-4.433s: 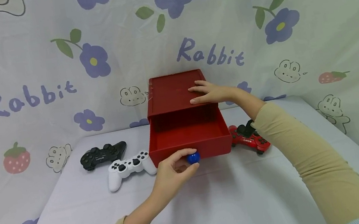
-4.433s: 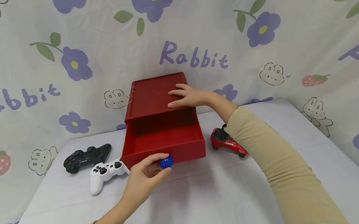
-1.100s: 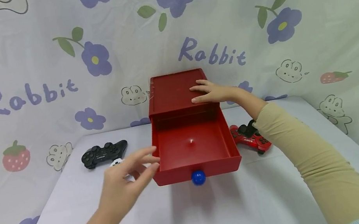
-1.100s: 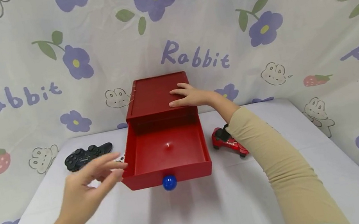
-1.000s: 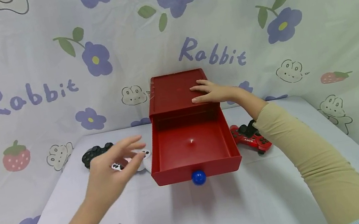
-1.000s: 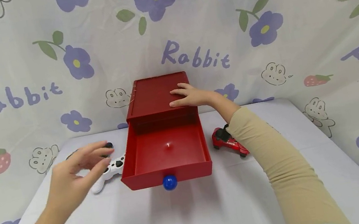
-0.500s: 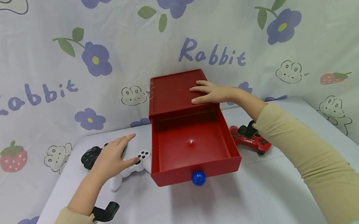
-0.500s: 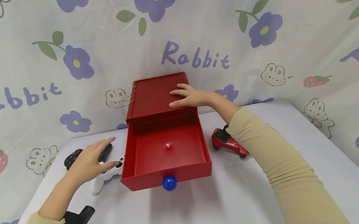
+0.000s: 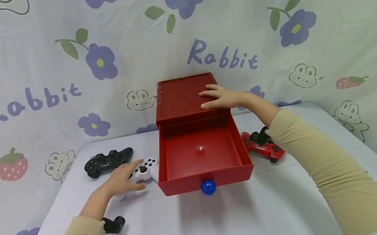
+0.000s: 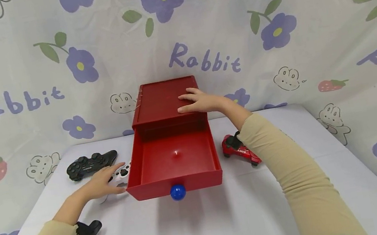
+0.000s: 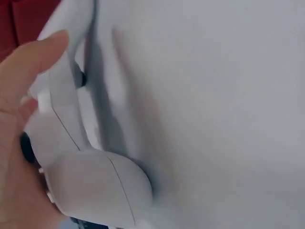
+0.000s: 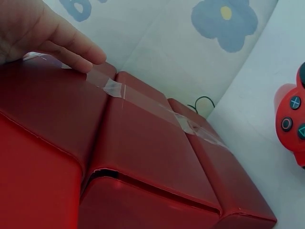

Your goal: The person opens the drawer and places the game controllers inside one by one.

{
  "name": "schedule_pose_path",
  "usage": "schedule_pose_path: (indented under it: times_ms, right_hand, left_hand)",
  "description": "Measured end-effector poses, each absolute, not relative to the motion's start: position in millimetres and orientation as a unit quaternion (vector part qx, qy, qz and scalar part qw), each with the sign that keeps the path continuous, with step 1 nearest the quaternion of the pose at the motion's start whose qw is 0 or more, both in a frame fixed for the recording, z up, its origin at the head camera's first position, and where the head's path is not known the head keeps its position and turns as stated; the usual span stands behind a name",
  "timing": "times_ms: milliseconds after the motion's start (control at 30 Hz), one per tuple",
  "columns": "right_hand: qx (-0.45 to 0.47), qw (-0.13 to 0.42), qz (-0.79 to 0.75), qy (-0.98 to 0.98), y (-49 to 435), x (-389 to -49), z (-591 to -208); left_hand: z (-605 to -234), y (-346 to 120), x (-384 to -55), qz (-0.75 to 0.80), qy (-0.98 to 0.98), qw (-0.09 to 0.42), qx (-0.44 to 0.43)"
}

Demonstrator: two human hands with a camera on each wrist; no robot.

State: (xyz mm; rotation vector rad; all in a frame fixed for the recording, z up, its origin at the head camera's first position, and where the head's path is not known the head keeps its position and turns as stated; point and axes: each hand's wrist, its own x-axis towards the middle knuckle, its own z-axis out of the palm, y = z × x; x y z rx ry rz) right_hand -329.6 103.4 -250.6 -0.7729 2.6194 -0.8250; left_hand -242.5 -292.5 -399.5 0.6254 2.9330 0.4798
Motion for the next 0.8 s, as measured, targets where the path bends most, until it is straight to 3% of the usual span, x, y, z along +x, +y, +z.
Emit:
schedule_pose_path:
  times_ms: [800]
  right_hand:
    - [-0.260, 0.148, -0.299, 0.906, 102.5, -327.5, -249.8]
  left_hand:
    - [-426.3, -308.6, -252.6, 0.241, 0.952, 0.005, 0.190]
